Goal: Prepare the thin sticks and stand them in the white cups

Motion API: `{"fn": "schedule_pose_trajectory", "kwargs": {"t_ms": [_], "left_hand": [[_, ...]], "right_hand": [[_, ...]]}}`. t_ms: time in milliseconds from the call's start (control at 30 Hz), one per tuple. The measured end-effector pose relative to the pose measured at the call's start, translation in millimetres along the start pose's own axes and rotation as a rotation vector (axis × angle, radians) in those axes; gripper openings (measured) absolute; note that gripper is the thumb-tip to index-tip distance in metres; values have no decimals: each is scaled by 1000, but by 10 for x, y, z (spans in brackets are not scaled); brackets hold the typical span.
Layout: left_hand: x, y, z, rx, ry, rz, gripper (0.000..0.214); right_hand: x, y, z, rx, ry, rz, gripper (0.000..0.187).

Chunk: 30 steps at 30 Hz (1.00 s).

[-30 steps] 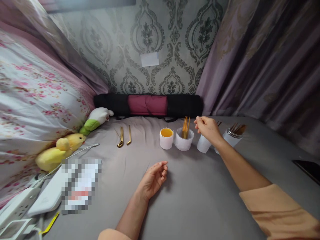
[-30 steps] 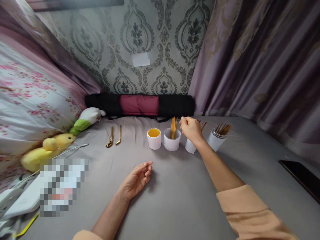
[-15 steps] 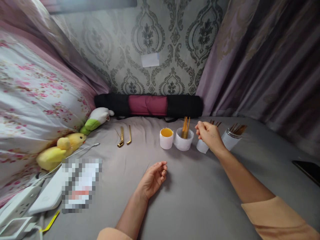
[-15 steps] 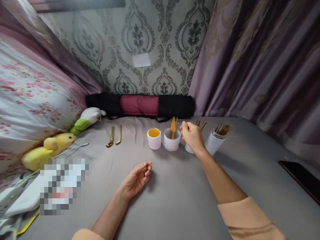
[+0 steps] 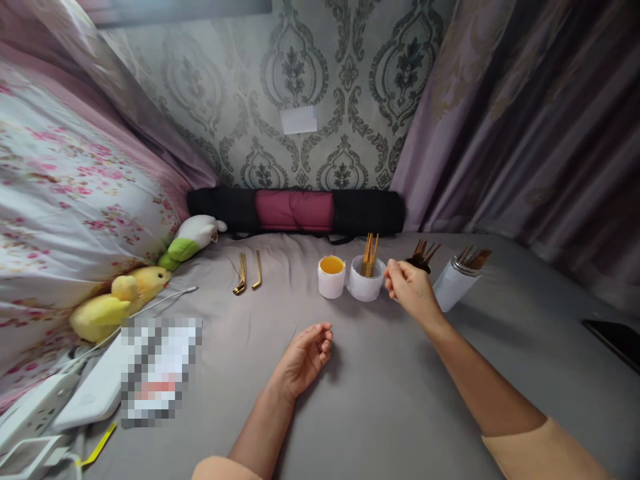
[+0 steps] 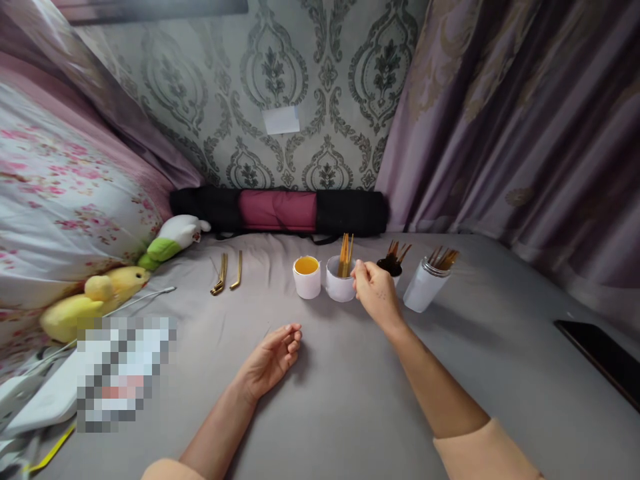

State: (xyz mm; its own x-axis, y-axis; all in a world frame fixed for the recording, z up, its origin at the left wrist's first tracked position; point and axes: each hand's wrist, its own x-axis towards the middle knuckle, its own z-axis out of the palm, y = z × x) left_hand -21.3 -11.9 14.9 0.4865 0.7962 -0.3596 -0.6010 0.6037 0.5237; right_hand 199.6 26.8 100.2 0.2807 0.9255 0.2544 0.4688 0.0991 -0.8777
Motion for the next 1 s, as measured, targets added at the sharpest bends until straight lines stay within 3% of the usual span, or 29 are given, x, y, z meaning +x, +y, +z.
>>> {"fn": "schedule_pose_trajectory", "kwargs": {"t_ms": [267, 533, 700, 1000], "left_hand": [[-22, 14, 29, 1, 24, -4, 15], [-28, 14, 36, -10, 19, 2, 16], [-27, 49, 17, -27, 29, 45, 15], [44, 175, -45, 8, 117, 121, 13]], "right_hand": [[-296, 141, 381, -13, -110, 72, 43], [-506, 392, 781, -190, -136, -18, 42], [-587, 450, 839, -316, -95, -104, 37], [-600, 492, 852, -300, -93, -114, 41]]}}
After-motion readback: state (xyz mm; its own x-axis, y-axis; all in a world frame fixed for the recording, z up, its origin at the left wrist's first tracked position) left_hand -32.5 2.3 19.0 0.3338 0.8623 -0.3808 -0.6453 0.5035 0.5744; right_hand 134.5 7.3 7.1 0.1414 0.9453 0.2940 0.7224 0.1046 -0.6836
